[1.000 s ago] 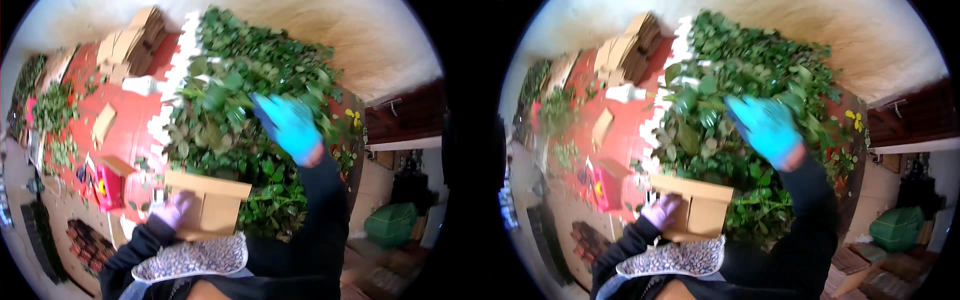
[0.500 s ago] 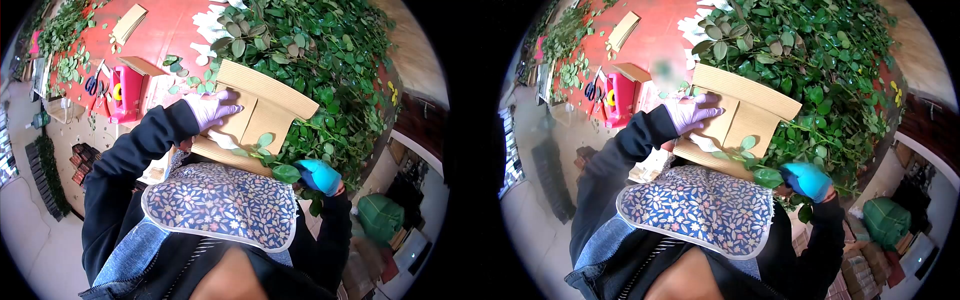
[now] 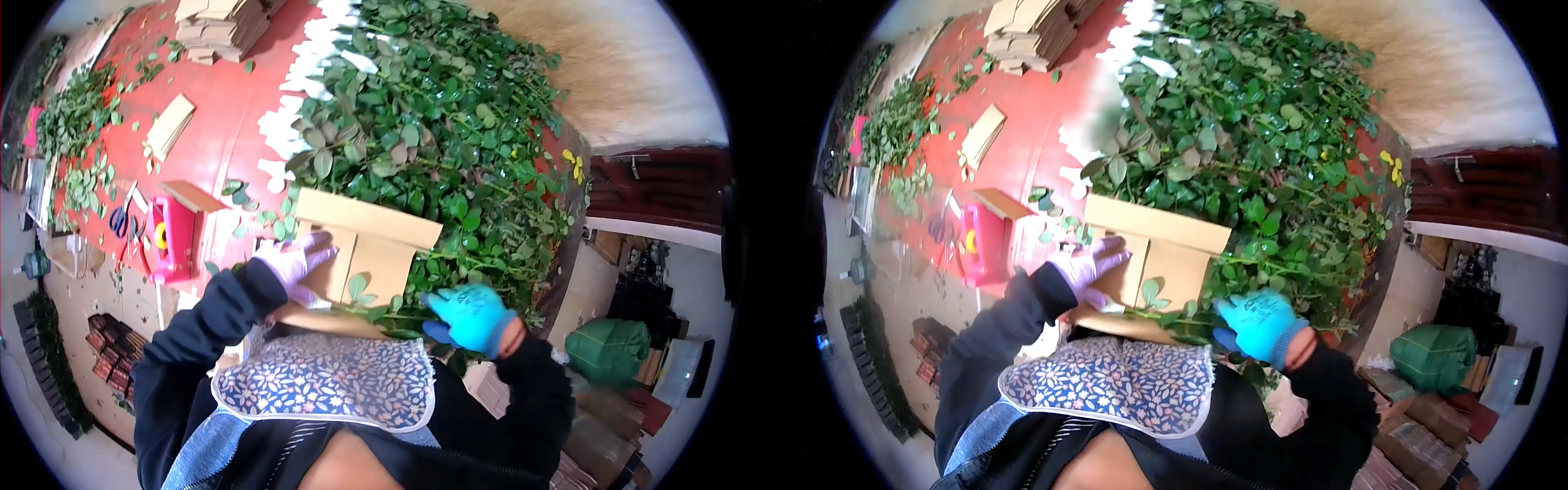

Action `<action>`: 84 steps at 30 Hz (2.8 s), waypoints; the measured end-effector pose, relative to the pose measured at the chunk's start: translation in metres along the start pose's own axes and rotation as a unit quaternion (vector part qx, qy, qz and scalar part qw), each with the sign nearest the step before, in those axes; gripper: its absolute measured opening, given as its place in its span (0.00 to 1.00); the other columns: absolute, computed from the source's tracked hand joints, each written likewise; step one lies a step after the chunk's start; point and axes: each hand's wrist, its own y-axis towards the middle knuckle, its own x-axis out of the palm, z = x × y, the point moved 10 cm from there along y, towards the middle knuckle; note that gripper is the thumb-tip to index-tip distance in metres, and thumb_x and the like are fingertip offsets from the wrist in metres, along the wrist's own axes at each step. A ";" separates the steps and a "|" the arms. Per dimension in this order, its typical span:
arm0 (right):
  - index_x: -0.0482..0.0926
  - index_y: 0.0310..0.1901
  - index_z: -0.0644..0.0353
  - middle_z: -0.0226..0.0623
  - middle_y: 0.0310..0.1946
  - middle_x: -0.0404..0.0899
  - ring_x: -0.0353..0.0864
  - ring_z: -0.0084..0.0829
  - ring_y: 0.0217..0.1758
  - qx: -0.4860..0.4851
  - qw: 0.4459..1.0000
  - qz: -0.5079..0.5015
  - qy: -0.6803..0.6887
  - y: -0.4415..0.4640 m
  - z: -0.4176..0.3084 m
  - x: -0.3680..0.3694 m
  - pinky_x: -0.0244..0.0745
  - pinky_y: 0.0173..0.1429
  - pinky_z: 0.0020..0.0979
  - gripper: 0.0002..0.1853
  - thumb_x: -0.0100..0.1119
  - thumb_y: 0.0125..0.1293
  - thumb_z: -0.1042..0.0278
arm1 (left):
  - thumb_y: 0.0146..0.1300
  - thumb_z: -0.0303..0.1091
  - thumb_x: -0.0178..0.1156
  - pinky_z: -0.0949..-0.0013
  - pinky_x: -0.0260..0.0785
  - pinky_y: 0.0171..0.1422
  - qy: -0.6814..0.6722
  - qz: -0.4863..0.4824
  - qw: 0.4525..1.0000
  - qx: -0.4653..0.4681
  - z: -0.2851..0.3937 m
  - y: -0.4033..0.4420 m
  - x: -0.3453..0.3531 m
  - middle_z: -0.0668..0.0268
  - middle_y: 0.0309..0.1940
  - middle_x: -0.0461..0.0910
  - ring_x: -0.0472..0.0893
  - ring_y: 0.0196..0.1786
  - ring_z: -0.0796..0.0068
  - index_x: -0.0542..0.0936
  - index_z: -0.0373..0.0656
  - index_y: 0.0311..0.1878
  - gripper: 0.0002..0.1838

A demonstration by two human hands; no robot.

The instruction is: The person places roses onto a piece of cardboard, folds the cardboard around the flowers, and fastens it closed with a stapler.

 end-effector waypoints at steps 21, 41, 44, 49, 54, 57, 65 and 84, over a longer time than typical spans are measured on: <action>0.81 0.50 0.54 0.44 0.47 0.84 0.84 0.46 0.50 -0.013 0.990 0.125 -0.057 0.261 0.175 -0.117 0.78 0.55 0.44 0.19 0.57 0.67 0.50 | 0.53 0.50 0.71 0.60 0.76 0.54 0.031 -0.007 0.999 -0.042 0.008 -0.002 -0.005 0.62 0.70 0.66 0.83 0.53 0.62 0.64 0.57 0.73 0.44; 0.80 0.44 0.53 0.41 0.35 0.83 0.84 0.45 0.38 0.097 0.951 0.257 -0.140 0.230 0.219 -0.147 0.78 0.42 0.45 0.12 0.60 0.58 0.67 | 0.54 0.50 0.70 0.58 0.74 0.56 0.038 0.010 0.999 -0.037 0.014 -0.002 -0.008 0.64 0.68 0.68 0.83 0.54 0.60 0.65 0.58 0.74 0.43; 0.77 0.45 0.53 0.41 0.34 0.82 0.84 0.45 0.37 0.064 0.941 0.261 -0.204 0.209 0.189 -0.146 0.78 0.40 0.45 0.12 0.60 0.57 0.67 | 0.54 0.49 0.70 0.58 0.74 0.55 0.037 -0.001 0.998 -0.044 0.010 -0.001 -0.007 0.63 0.69 0.68 0.83 0.54 0.59 0.64 0.58 0.74 0.44; 0.78 0.41 0.57 0.43 0.31 0.80 0.81 0.47 0.33 0.093 0.925 0.348 -0.124 0.188 0.234 -0.180 0.76 0.37 0.45 0.09 0.61 0.57 0.71 | 0.52 0.47 0.72 0.59 0.76 0.54 0.014 -0.001 0.999 -0.052 0.010 -0.002 -0.006 0.60 0.69 0.67 0.83 0.53 0.59 0.64 0.57 0.74 0.45; 0.80 0.51 0.64 0.50 0.37 0.82 0.82 0.50 0.38 -0.012 0.904 0.428 0.015 0.134 0.193 -0.186 0.77 0.46 0.42 0.21 0.69 0.62 0.58 | 0.47 0.48 0.75 0.58 0.72 0.64 0.021 0.014 0.997 -0.068 0.004 -0.004 -0.004 0.56 0.68 0.68 0.75 0.65 0.52 0.63 0.50 0.75 0.51; 0.80 0.48 0.63 0.47 0.41 0.81 0.81 0.47 0.43 -0.011 0.910 0.413 0.024 0.067 0.140 -0.182 0.75 0.51 0.41 0.18 0.68 0.60 0.63 | 0.49 0.49 0.71 0.63 0.74 0.58 0.065 0.085 0.993 -0.043 0.008 -0.008 -0.012 0.62 0.68 0.70 0.81 0.56 0.62 0.64 0.51 0.74 0.47; 0.79 0.37 0.58 0.43 0.43 0.80 0.79 0.45 0.43 -0.008 0.952 0.305 0.037 -0.031 0.036 -0.090 0.75 0.47 0.41 0.13 0.69 0.48 0.78 | 0.43 0.37 0.77 0.61 0.66 0.71 -0.107 0.095 0.985 0.098 0.001 0.003 -0.005 0.58 0.73 0.62 0.70 0.70 0.54 0.60 0.46 0.76 0.54; 0.83 0.31 0.52 0.38 0.33 0.81 0.83 0.42 0.37 0.052 0.990 0.013 -0.128 0.028 0.028 0.093 0.75 0.39 0.45 0.06 0.62 0.49 0.67 | 0.58 0.31 0.65 0.62 0.78 0.45 0.001 0.126 0.987 0.102 0.022 -0.017 -0.002 0.58 0.51 0.75 0.82 0.47 0.58 0.78 0.48 0.58 0.22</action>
